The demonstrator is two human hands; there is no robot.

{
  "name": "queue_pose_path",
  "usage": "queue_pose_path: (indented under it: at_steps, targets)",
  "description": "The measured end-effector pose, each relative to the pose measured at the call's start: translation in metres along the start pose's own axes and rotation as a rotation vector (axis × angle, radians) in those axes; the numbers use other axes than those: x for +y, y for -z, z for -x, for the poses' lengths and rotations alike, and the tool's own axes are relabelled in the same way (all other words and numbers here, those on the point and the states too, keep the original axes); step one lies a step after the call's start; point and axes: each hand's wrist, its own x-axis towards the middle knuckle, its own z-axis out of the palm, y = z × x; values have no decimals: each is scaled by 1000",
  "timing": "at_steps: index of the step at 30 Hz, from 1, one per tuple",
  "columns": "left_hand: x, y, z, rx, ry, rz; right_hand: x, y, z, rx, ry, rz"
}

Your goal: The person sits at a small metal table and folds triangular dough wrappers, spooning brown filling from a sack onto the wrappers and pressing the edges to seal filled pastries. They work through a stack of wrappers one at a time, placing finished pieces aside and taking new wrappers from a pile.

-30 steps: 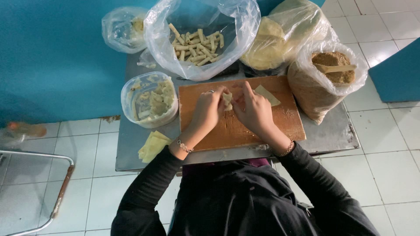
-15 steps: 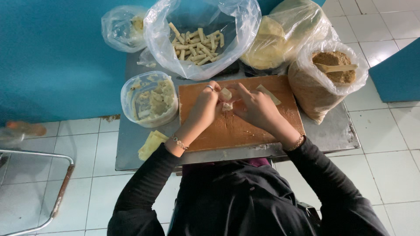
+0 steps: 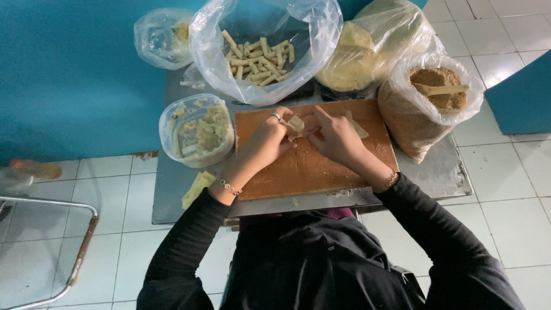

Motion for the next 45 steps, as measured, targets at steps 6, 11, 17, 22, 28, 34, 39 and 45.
queue_pose_path:
  at_steps: [6,11,17,22,28,34,39,45]
  targets:
    - [2,-7,0,81,36,-2,2,5,0,-35,-4,5]
    - [-7,-12,-8,130,97,45,1,3,-3,-3,81,66]
    - [-14,-9,-15,90,85,13,9,-9,-11,-10,1,101]
    - [-5,-1,-12,108,99,-32,8,-17,-13,-16,-40,158]
    - [6,2,-11,95,-56,-387,9,-18,-12,39,-41,186]
    - [14,4,1,78,-186,-528,9,-18,-9,57,-44,108]
    - [12,10,-2,112,-182,-396,5,-15,-1,108,119,267]
    - [6,8,-3,69,-71,-296,-2,-10,2,135,211,387]
